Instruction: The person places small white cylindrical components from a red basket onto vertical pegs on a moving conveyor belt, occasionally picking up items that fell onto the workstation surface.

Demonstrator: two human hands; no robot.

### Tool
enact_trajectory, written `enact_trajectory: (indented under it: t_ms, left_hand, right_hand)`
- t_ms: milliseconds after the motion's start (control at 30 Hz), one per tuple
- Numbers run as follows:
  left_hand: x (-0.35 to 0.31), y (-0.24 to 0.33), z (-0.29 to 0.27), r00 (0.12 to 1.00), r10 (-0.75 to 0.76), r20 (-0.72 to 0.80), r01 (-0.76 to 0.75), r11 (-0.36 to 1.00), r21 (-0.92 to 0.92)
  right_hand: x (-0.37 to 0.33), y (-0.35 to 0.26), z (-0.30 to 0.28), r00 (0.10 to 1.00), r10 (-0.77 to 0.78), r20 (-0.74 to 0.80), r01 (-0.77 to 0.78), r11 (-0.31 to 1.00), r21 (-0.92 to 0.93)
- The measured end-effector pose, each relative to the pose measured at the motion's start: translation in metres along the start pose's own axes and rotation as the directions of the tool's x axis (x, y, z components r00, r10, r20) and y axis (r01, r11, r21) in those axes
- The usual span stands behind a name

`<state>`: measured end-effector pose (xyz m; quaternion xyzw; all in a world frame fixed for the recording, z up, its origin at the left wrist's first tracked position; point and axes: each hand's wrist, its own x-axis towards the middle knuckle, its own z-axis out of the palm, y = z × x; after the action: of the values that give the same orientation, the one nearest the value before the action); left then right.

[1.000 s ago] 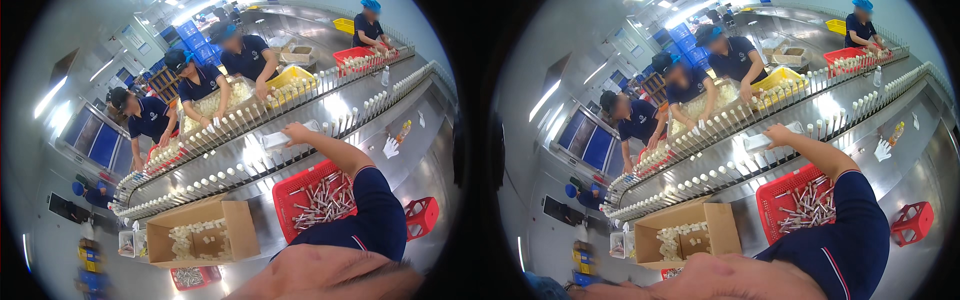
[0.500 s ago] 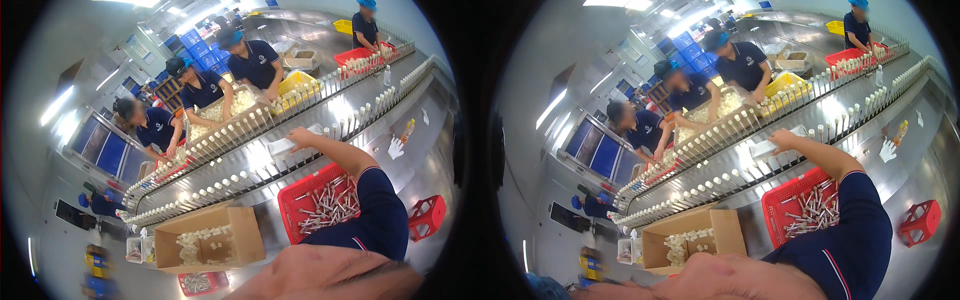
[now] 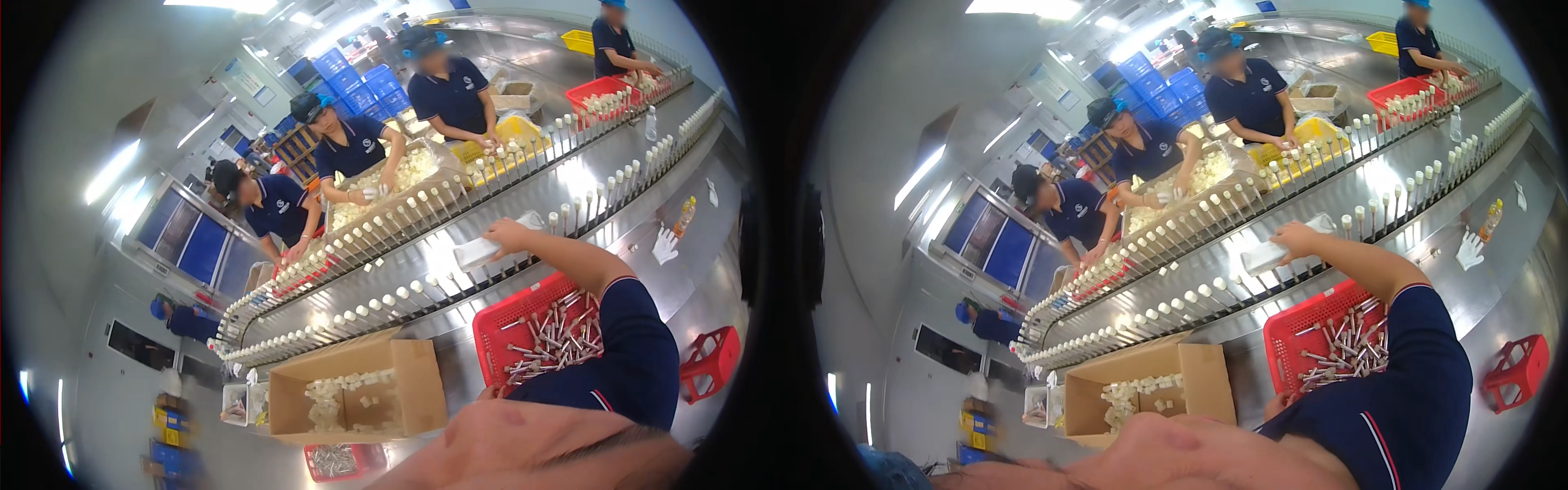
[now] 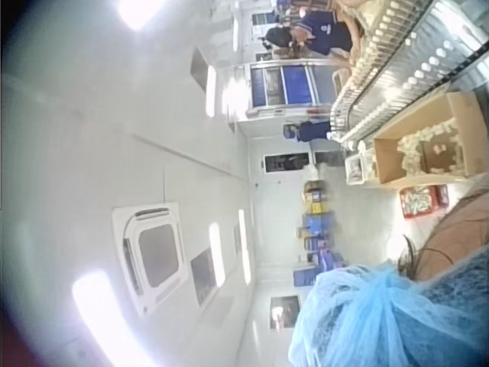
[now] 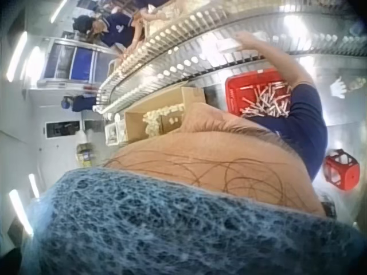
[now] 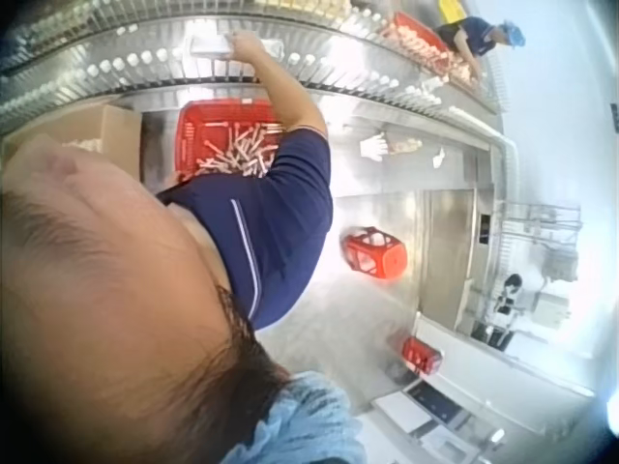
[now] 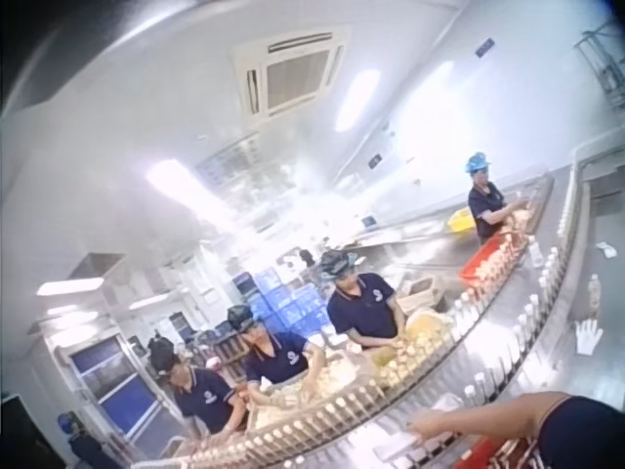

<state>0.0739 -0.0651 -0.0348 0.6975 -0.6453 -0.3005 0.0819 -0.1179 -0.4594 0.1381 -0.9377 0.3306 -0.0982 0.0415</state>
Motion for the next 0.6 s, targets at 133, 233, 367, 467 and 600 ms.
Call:
enact_trajectory:
  t_ms: [133,233,367,467,600]
  left_hand:
    - [0.011,-0.007,0.015,0.991,0.072,-0.111,-0.067,0.997,0.046]
    - [0.005,-0.017,0.022,0.974,0.109,-0.199,-0.093,0.992,0.090]
    - [0.003,-0.023,0.034,0.939,0.183,-0.290,-0.140,0.977,0.162]
    - [0.008,-0.023,0.042,0.899,0.265,-0.349,-0.198,0.956,0.216]
    - [0.022,-0.032,0.060,0.821,0.385,-0.422,-0.267,0.911,0.313]
  right_hand:
    - [-0.006,0.013,-0.020,1.000,0.024,-0.006,-0.024,1.000,-0.010]
    - [0.007,-0.002,-0.026,0.982,0.003,-0.190,0.003,1.000,0.029]
    - [0.023,-0.021,-0.024,0.993,-0.047,-0.106,0.051,0.998,0.031]
    - [0.014,-0.014,0.002,0.999,-0.051,-0.020,0.051,0.999,0.001]
    - [-0.004,0.007,-0.007,0.999,-0.030,0.043,0.030,1.000,-0.007]
